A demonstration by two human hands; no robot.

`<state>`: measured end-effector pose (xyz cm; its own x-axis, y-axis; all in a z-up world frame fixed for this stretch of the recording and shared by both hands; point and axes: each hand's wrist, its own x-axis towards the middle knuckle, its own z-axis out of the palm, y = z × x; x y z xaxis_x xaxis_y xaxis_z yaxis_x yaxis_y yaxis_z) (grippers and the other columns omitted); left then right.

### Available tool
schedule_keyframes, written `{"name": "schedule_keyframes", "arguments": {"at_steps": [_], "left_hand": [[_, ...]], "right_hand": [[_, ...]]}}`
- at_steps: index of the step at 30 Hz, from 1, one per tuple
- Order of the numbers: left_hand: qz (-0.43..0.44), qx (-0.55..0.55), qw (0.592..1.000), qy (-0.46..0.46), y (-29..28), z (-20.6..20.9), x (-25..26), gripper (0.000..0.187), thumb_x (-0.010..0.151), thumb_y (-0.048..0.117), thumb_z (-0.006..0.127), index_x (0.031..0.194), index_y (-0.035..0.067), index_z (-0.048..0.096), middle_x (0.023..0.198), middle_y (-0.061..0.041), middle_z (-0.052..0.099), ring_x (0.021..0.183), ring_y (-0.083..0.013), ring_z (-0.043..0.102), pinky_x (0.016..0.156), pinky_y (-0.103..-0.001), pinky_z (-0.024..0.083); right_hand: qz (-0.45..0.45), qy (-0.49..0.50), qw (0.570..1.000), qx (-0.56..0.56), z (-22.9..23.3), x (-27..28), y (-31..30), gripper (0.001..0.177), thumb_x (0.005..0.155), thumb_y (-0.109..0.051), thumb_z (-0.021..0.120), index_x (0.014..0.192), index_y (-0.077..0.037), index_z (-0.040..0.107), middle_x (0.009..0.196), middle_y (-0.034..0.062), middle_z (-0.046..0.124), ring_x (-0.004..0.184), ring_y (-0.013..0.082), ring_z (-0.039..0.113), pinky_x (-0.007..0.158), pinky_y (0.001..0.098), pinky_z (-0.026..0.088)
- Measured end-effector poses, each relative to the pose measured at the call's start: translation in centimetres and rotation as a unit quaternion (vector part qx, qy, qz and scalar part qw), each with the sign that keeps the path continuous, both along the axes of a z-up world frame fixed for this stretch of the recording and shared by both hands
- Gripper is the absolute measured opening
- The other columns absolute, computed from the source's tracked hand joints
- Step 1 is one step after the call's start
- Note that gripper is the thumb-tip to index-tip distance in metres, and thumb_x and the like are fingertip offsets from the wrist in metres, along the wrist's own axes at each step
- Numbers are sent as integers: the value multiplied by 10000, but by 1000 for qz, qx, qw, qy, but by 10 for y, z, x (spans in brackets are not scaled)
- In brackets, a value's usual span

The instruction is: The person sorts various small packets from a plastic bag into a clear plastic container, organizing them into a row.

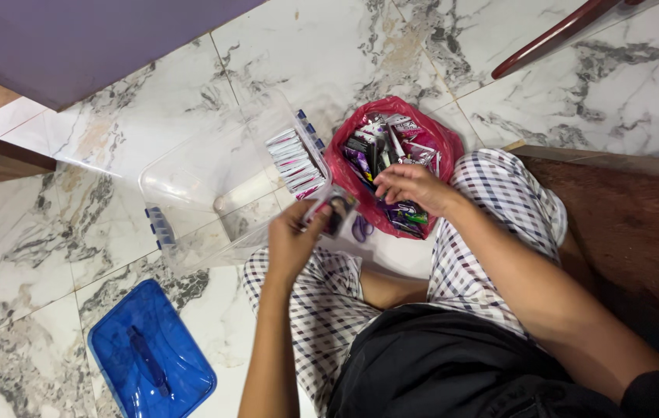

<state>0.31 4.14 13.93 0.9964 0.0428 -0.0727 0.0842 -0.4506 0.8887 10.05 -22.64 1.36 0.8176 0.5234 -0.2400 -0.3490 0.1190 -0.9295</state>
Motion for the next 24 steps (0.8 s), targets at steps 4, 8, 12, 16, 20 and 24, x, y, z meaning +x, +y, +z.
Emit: {"name": "schedule_keyframes", "arguments": {"at_steps": [4,8,12,16,20,24], "left_hand": [[17,-23,999,-40,18,28,8,230,925,209,697,1087,55,748,812,-41,756,669,-85,676,566,-251,538],[22,31,993,-108,41,49,23,207,962,194,676,1084,50,760,888,-41,749,741,-92,677,643,-257,529],[83,47,994,-58,60,60,37,205,949,182,686,1098,76,780,936,-41,735,694,-138,586,594,-321,454],[44,37,994,-97,76,50,48,205,943,171,714,1109,64,768,938,-68,724,833,-117,662,744,-268,510],[35,58,995,-71,85,28,59,209,908,168,724,1081,62,773,982,-81,733,842,-138,676,750,-273,520],[16,91,994,-51,83,13,70,207,894,176,743,1067,67,773,998,-72,747,861,-129,697,770,-262,525]], "right_hand": [[-5,-10,1000,-10,-7,2,-2,332,982,-304,602,1120,-8,661,969,86,697,807,127,634,756,291,546],[14,-9,999,-29,-7,0,0,332,976,-330,605,1117,-34,665,960,65,688,821,111,624,780,279,544],[20,-14,999,-42,-8,0,0,355,971,-362,613,1116,-44,673,959,56,691,819,108,619,773,271,531],[30,-17,998,-51,-11,-1,1,363,963,-377,617,1118,-54,674,964,48,694,822,104,617,773,272,531],[39,-25,997,-60,-10,0,1,365,963,-385,611,1116,-60,679,967,44,697,826,103,619,779,270,533],[42,-31,996,-72,-7,0,2,361,964,-387,612,1105,-63,685,966,38,700,825,103,617,771,269,527]]}}
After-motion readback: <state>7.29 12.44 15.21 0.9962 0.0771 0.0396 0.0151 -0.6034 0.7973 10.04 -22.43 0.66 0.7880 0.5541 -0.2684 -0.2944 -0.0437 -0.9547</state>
